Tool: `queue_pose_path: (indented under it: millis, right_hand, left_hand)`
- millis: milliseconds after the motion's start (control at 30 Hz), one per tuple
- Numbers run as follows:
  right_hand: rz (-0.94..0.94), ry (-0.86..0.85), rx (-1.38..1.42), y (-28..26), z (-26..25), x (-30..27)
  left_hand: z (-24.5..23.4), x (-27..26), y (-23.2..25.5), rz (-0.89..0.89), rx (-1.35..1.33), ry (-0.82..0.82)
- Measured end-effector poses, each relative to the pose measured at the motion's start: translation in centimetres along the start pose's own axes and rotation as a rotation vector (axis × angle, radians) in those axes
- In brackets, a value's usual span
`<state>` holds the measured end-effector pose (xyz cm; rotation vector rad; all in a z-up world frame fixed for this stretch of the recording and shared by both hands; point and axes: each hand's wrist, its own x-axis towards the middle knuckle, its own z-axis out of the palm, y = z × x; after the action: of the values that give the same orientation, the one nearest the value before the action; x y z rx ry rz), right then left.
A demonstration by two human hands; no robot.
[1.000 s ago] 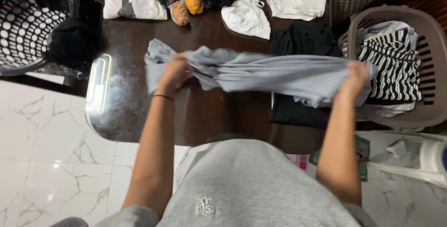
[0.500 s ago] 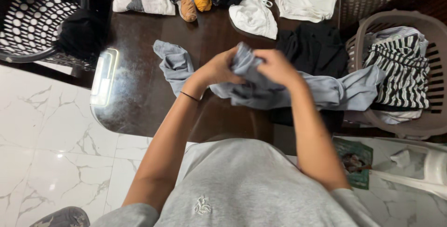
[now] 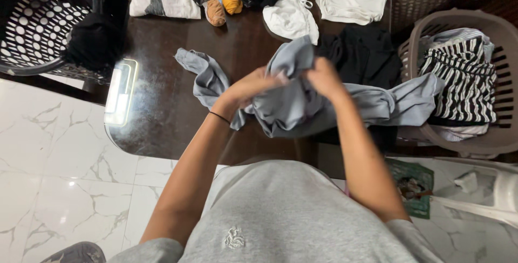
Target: The person folds various garments including a black jacket, a tie-dye top, and striped shorts on a wooden table. The person places folded items into a laundry basket and continues folding additional pieces from a pile.
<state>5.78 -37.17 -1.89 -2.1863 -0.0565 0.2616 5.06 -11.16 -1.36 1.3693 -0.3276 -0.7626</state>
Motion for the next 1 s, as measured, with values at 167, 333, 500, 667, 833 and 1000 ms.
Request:
queue_pose_path:
  millis: [167,333,500,667,833,1000]
  right_hand:
    - [-0.171,0.004,0.491,-1.5,-1.9,-1.3]
    - [-0.23,0.076,0.171,-2.5,-2.0,-2.4]
    - [-0.139,0.049,0.576,-0.7,-1.9,-1.3]
    - [-0.285,0.401,0.043,-3.6,-1.4,-2.1]
    - [-0.644,0.214,-0.019,-5.8,-0.7,-3.6]
    - [-0.333,0.449,-0.156,-5.5,-2.3,-3.4]
  left_hand:
    - [-1.2,0.0,0.5,-0.037,-0.292,0.054]
    - [-1.6,-0.6,0.8,0.003,-0.671,-0.143]
    - [0.1,-1.2,0.1,-0.123,0.078,-0.068]
    - [0.2,-0.8,1.4,-0.179,-0.87,-0.085]
    - [0.2,-1.0,0.2,-0.002,-0.713,-0.048]
    - [-0.2,-0.7,-0.4,-0.241,0.669,0.162]
